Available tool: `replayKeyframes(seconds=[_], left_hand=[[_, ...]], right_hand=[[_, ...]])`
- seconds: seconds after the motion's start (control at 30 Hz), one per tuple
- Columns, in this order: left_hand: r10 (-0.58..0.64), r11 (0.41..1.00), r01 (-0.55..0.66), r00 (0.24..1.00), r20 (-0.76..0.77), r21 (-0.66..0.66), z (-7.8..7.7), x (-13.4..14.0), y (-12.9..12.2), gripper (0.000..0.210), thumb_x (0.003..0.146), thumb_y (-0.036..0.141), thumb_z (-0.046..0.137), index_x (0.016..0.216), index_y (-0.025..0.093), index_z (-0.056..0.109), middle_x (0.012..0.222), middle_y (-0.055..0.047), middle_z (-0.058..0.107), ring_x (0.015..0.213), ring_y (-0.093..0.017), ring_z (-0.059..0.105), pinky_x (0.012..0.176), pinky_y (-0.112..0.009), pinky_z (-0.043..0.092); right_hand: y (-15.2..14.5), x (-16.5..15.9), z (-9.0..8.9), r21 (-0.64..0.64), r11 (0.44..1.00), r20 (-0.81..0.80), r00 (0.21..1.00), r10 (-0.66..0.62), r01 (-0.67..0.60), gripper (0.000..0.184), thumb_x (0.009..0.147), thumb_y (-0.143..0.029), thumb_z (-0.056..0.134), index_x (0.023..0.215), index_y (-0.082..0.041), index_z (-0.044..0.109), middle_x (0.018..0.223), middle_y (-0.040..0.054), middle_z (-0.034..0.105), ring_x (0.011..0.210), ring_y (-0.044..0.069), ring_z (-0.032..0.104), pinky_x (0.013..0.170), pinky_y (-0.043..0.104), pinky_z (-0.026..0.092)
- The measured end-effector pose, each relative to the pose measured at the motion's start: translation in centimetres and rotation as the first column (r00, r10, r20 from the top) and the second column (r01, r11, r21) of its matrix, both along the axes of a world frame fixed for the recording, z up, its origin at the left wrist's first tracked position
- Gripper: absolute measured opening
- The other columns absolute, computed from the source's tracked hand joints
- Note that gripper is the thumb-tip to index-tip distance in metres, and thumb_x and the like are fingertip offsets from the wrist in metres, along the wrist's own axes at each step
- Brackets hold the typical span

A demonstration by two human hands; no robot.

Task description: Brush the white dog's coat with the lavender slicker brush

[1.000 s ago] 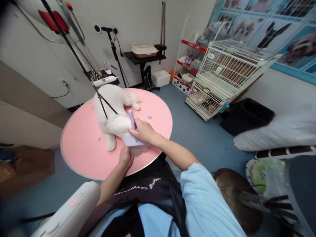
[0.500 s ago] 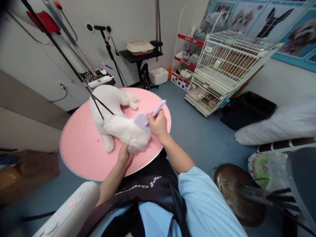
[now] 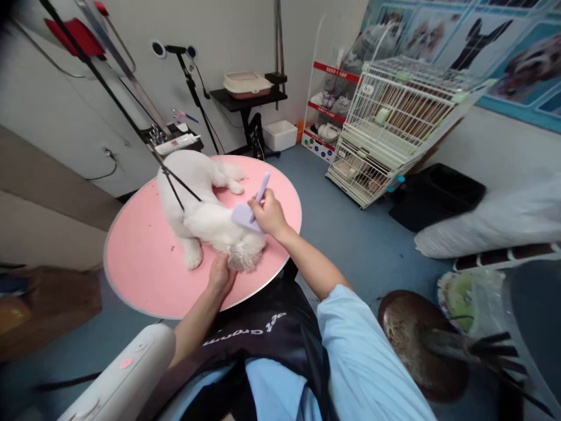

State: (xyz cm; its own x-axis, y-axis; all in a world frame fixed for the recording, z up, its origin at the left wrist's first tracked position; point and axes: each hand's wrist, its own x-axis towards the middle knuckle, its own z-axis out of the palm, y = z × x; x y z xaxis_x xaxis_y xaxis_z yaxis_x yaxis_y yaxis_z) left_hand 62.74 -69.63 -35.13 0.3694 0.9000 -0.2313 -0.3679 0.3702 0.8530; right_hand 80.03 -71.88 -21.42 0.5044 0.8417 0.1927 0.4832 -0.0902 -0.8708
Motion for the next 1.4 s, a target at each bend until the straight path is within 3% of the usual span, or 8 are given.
replayKeyframes(seconds=[0.3,0.47,0.63,0.77,0.93,1.07,1.23,1.4], left_hand=[[0.082,0.994,-0.078,0.995,-0.05,0.074,0.5,3.0,-2.7,0.034,0.08,0.047,0.068,0.089,0.015,0.062,0.081,-0.006,0.067,0.082,-0.019,0.065,0.076,-0.03,0.051],[0.095,0.991,-0.079,0.985,-0.143,0.109,0.8,3.8,-3.1,0.034,0.084,0.049,0.061,0.076,0.015,0.057,0.066,-0.001,0.057,0.062,-0.013,0.053,0.058,-0.023,0.041],[0.117,0.983,-0.086,0.974,-0.193,0.161,0.5,3.7,-3.4,0.037,0.085,0.05,0.059,0.069,0.017,0.051,0.06,0.003,0.048,0.056,-0.011,0.045,0.053,-0.022,0.035],[0.12,0.979,-0.079,0.968,-0.22,0.19,0.0,3.4,-3.4,0.037,0.087,0.051,0.055,0.071,0.017,0.053,0.062,0.001,0.052,0.058,-0.013,0.048,0.055,-0.023,0.038],[0.074,0.963,0.011,0.949,-0.306,0.268,-0.5,3.3,-3.0,0.033,0.087,0.045,0.053,0.068,0.018,0.051,0.061,0.001,0.051,0.057,-0.013,0.048,0.054,-0.023,0.037],[0.074,0.957,0.049,0.913,-0.402,0.287,-0.6,3.2,-3.2,0.032,0.086,0.044,0.05,0.066,0.019,0.049,0.059,0.001,0.05,0.057,-0.014,0.048,0.052,-0.024,0.036],[0.055,0.848,0.287,0.788,-0.613,0.445,1.0,0.9,-1.3,0.023,0.086,0.035,0.046,0.071,0.019,0.053,0.071,-0.005,0.058,0.072,-0.021,0.058,0.067,-0.031,0.046],[0.334,0.778,0.266,0.59,-0.735,0.569,2.7,-0.7,1.0,0.055,0.083,0.04,0.059,0.127,0.009,0.053,0.113,-0.019,0.063,0.107,-0.032,0.059,0.09,-0.044,0.048]], right_hand=[[5.1,-2.5,3.8,-0.213,0.965,0.378,0.898,0.226,-0.154,0.034,0.095,-0.044,0.047,0.112,-0.016,0.05,0.104,0.0126,0.068,0.089,0.025,0.065,0.08,0.038,0.051],[7.4,-4.6,5.4,-0.453,0.825,0.53,0.641,0.555,-0.339,0.037,0.09,-0.041,0.059,0.114,-0.013,0.053,0.102,0.0132,0.069,0.088,0.024,0.065,0.076,0.033,0.05],[9.3,-6.3,6.9,-0.39,0.886,0.661,0.594,0.458,-0.25,0.036,0.1,-0.038,0.044,0.123,-0.011,0.05,0.108,0.0145,0.068,0.101,0.024,0.062,0.084,0.033,0.048],[9.6,-7.5,6.8,-0.565,0.735,0.628,0.382,0.678,-0.376,0.022,0.091,-0.033,0.061,0.1,-0.013,0.061,0.09,0.0097,0.071,0.087,0.021,0.065,0.077,0.03,0.049],[10.2,-7.5,7.4,-0.411,0.856,0.744,0.428,0.513,-0.312,0.035,0.1,-0.033,0.04,0.125,-0.01,0.049,0.114,0.0149,0.067,0.094,0.022,0.065,0.079,0.033,0.049],[10.1,-7.8,7.1,-0.609,0.629,0.604,0.232,0.763,-0.484,0.028,0.094,-0.034,0.051,0.113,-0.016,0.059,0.099,0.0079,0.071,0.083,0.018,0.065,0.073,0.028,0.048],[11.2,-6.4,7.6,-0.364,0.891,0.77,0.451,0.451,-0.27,0.032,0.098,-0.031,0.04,0.12,-0.012,0.054,0.113,0.0127,0.068,0.093,0.022,0.064,0.078,0.032,0.047],[11.7,-5.0,7.6,-0.536,0.769,0.64,0.426,0.639,-0.347,0.028,0.093,-0.034,0.052,0.111,-0.013,0.058,0.101,0.0106,0.07,0.085,0.021,0.063,0.074,0.03,0.047]])
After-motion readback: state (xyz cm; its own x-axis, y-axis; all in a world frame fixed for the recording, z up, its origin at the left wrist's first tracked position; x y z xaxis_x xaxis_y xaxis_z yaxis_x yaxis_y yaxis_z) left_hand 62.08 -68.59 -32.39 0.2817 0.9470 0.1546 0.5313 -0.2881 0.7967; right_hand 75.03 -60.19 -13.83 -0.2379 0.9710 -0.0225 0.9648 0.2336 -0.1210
